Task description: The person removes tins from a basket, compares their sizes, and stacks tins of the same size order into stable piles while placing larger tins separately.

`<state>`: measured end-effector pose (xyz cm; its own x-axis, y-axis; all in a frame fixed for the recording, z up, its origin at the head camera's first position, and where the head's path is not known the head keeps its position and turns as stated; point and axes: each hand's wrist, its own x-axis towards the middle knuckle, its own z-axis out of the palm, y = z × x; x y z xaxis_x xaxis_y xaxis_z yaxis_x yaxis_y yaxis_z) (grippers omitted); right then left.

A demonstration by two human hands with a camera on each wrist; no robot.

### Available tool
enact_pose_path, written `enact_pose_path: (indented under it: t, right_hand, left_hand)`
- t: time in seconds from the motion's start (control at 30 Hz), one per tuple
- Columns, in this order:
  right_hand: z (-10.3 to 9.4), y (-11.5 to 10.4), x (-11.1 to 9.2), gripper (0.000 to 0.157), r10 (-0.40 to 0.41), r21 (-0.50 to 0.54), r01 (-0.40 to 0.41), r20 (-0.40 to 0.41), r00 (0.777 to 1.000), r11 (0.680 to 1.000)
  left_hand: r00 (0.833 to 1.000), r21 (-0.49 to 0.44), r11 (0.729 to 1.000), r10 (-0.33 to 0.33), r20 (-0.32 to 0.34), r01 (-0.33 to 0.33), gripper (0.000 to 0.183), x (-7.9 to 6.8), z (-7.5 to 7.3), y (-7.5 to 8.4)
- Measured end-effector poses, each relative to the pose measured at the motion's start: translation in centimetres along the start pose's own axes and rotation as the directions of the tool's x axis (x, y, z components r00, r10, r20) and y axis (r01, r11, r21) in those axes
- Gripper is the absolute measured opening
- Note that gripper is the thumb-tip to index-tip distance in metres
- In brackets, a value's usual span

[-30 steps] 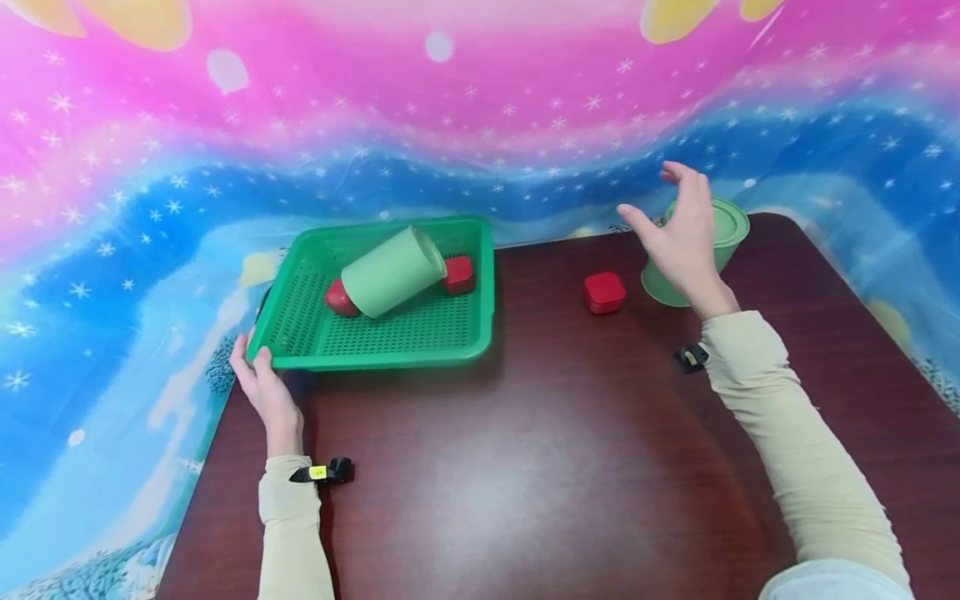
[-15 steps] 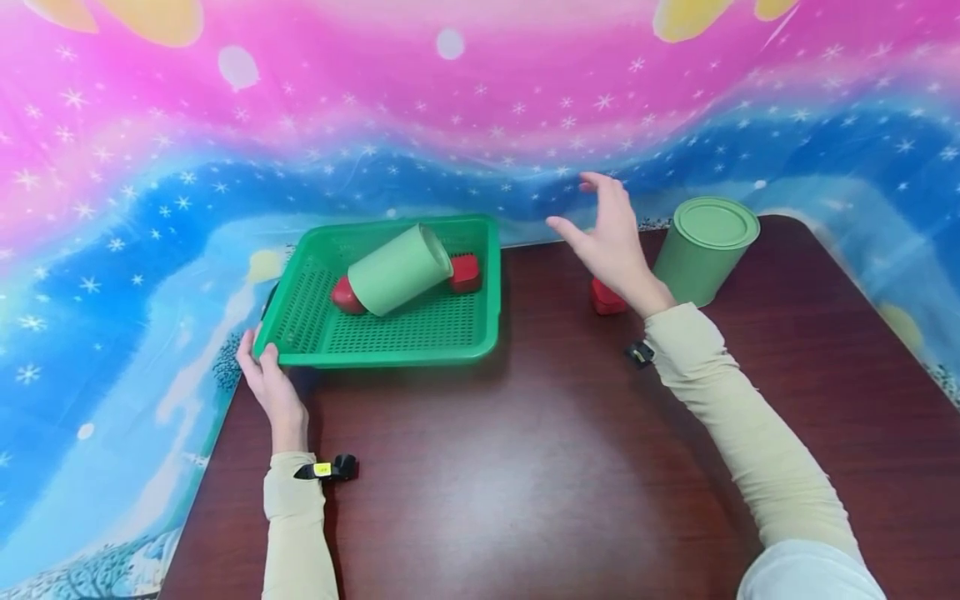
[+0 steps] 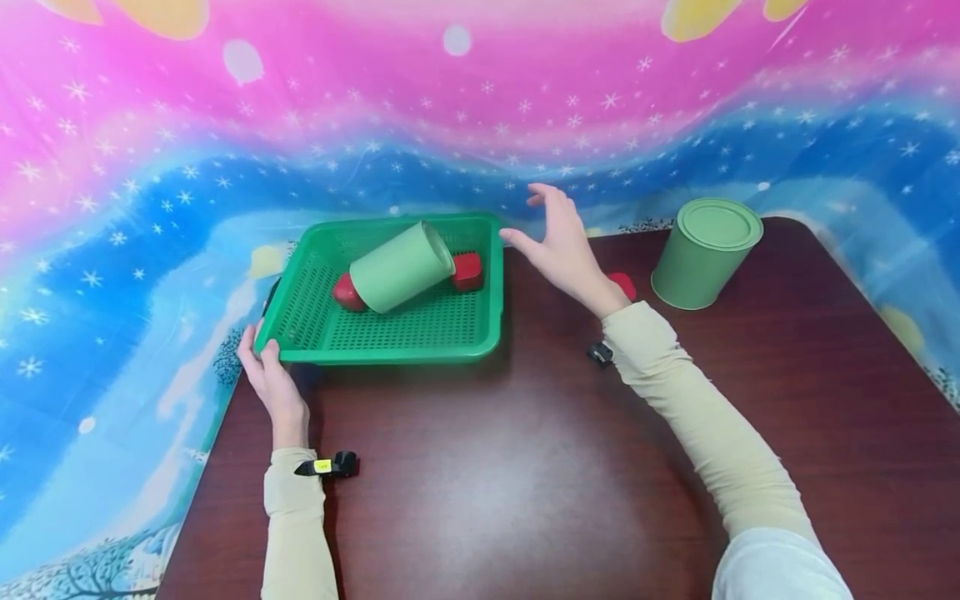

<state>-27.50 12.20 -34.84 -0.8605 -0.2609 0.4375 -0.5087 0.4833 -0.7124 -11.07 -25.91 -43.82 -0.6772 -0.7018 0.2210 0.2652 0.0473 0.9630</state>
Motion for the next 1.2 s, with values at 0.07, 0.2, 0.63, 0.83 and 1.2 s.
enact_pose_path:
  t: [0.07, 0.2, 0.63, 0.83, 1.2]
  right_hand:
    - [0.7, -0.5, 0.1, 0.073, -0.008, 0.006, 0.008, 0.023, 1.0, 1.0]
    - [2.1, -1.5, 0.1, 0.075, -0.005, 0.022, 0.003, 0.093, 0.996, 1.0]
    - [5.6, -3.3, 0.9, 0.085, 0.087, 0.037, -0.106, 0.342, 0.935, 0.994]
    - [7.3, -3.6, 1.7, 0.093, 0.198, 0.019, -0.225, 0.41, 0.89, 0.974]
    - [10.0, -4.3, 2.4, 0.107, 0.364, -0.04, -0.389, 0.449, 0.816, 0.92]
  left_hand:
    - [1.0, -0.004, 1.0, 0.002, 0.001, -0.002, 0.053, 0.0, 0.0, 0.0]
    - [1.0, -0.018, 1.0, -0.005, -0.001, 0.005, 0.053, 0.0, 0.0, -0.1]
    - [1.0, -0.003, 1.0, 0.0, -0.011, 0.0, 0.053, 1.7, -0.8, -3.3]
    - [1.0, 0.005, 1.0, -0.02, -0.01, 0.02, 0.055, 1.6, -0.7, -3.3]
    - [1.0, -0.018, 1.0, 0.012, 0.002, -0.012, 0.053, 0.4, 0.0, -0.8]
